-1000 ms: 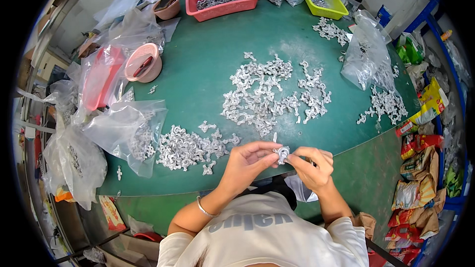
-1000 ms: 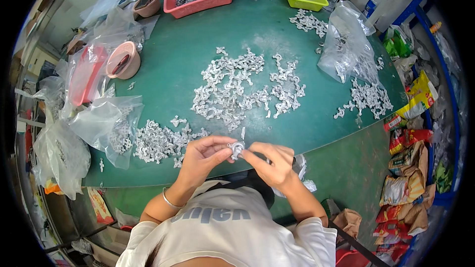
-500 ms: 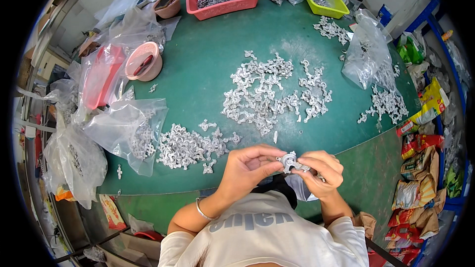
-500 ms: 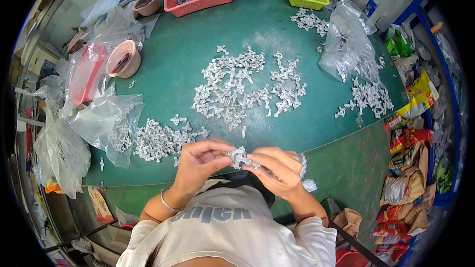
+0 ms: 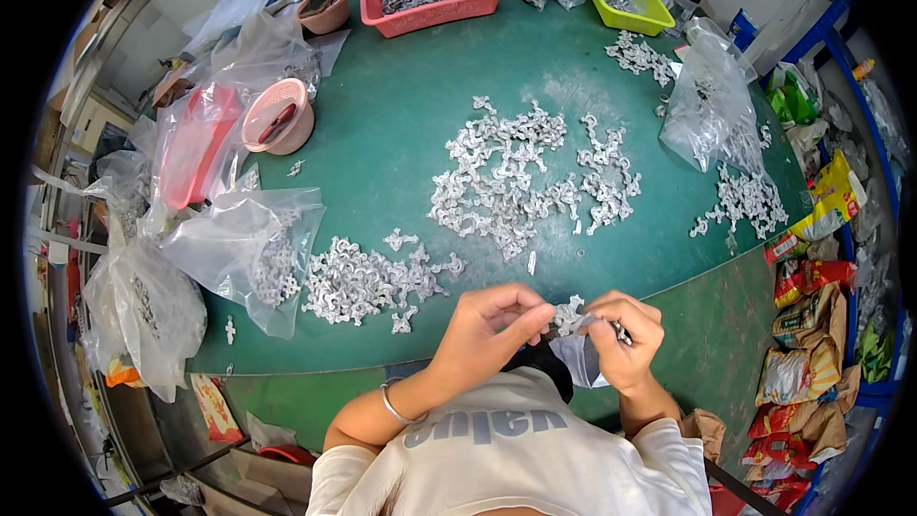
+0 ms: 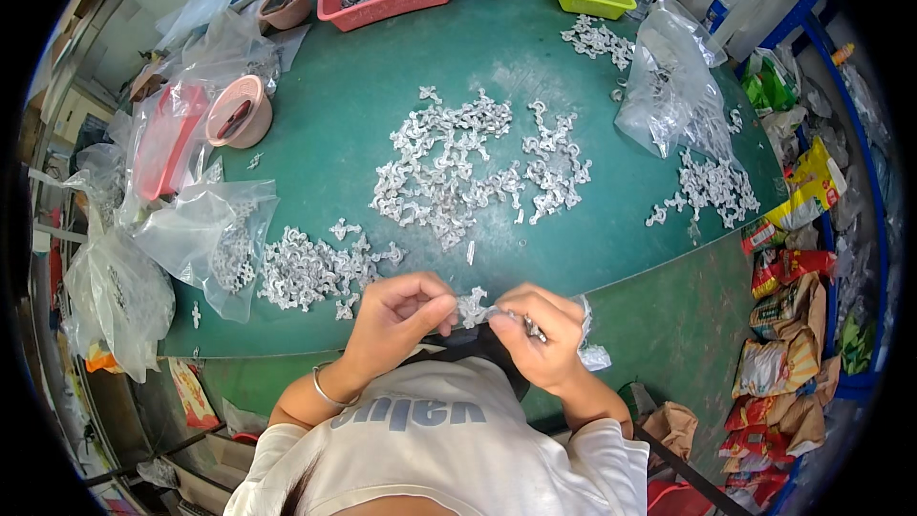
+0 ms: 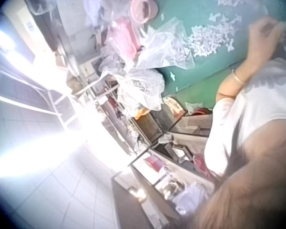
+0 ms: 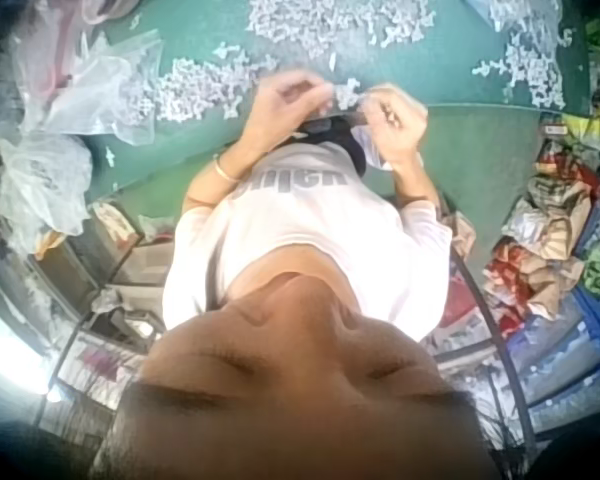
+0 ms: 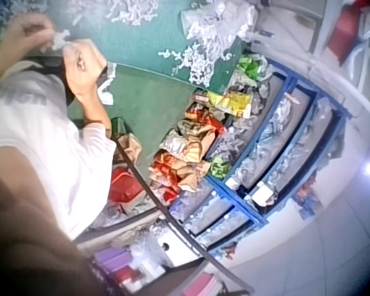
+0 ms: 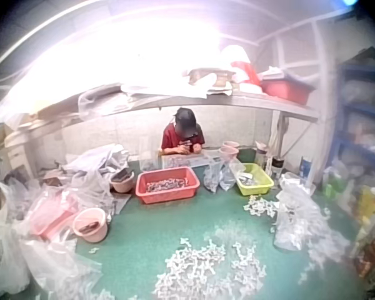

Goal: The person sorts small white plastic cross-shaped parts from a pile on a green table and places them into a clear plastic bag by hand.

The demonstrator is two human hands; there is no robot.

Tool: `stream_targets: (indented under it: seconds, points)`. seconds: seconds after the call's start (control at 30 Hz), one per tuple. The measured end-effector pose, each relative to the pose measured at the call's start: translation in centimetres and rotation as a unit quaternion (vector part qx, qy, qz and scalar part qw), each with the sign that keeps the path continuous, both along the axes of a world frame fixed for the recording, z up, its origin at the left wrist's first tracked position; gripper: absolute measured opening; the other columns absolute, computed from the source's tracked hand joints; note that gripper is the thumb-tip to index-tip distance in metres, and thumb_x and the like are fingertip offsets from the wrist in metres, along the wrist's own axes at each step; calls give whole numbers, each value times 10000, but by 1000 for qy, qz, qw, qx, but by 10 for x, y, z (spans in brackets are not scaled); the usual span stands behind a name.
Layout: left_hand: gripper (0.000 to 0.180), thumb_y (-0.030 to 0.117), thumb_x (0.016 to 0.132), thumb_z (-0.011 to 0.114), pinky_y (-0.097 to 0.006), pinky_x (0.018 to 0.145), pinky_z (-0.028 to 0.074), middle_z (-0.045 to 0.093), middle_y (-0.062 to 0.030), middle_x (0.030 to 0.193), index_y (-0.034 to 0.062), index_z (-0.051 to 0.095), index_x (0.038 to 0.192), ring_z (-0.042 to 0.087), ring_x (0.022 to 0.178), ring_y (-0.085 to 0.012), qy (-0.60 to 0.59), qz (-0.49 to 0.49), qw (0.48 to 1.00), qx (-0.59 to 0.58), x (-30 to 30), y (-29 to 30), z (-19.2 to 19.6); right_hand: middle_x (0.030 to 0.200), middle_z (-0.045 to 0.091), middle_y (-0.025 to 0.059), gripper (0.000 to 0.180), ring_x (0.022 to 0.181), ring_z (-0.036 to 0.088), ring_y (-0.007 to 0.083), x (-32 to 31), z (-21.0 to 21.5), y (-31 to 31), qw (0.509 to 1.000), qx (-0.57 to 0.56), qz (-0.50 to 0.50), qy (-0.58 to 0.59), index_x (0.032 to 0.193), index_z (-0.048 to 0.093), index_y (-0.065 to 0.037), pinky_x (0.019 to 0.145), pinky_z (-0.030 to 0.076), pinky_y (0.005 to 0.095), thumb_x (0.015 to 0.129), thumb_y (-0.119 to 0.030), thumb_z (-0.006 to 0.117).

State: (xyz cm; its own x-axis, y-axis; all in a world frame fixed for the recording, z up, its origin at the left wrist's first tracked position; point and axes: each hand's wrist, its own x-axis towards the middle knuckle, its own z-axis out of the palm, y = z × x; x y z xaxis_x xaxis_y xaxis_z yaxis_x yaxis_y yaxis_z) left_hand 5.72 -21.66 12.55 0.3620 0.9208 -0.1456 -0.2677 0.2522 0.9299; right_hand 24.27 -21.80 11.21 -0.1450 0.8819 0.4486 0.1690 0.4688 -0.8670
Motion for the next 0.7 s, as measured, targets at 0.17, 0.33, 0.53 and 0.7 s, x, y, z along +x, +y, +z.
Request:
stream_targets:
  seconds: [0.17, 0.33, 0.53, 0.7]
  points:
    - [146, 112, 894, 519, -222, 622, 440, 559, -68, 792, -26, 538, 850, 538, 668, -101, -22, -18, 1000, -2, 2, 2, 2, 644, 586, 90, 267, 456, 444, 78, -2, 5, -7, 989, -125, 20, 72, 723, 579, 61, 436, 337, 220, 889, -125, 484]
    - [151, 116, 900, 508, -226, 628, 439, 555, -70, 811, -22, 534, 846, 535, 680, -102, -39, -20, 999, 17, 2, 1, 1, 639, 584, 76, 300, 445, 412, 55, -3, 6, -9, 986, -140, 25, 87, 731, 579, 57, 422, 311, 214, 910, -149, 457]
    - [147, 113, 899, 510, -225, 629, 439, 553, -72, 812, -22, 534, 845, 533, 681, -101, -48, -20, 998, 19, 2, 0, 0, 591, 568, 98, 420, 383, 354, 52, -7, 2, -10, 990, -104, 11, 91, 753, 557, 54, 366, 237, 205, 931, -306, 435]
    - [144, 107, 897, 511, -226, 631, 437, 552, -76, 816, -25, 535, 844, 527, 680, -103, -48, -15, 999, 22, 2, -1, -1, 627, 573, 86, 391, 430, 399, 59, -5, 0, -12, 989, -103, 20, 104, 787, 563, 56, 404, 286, 205, 927, -291, 449]
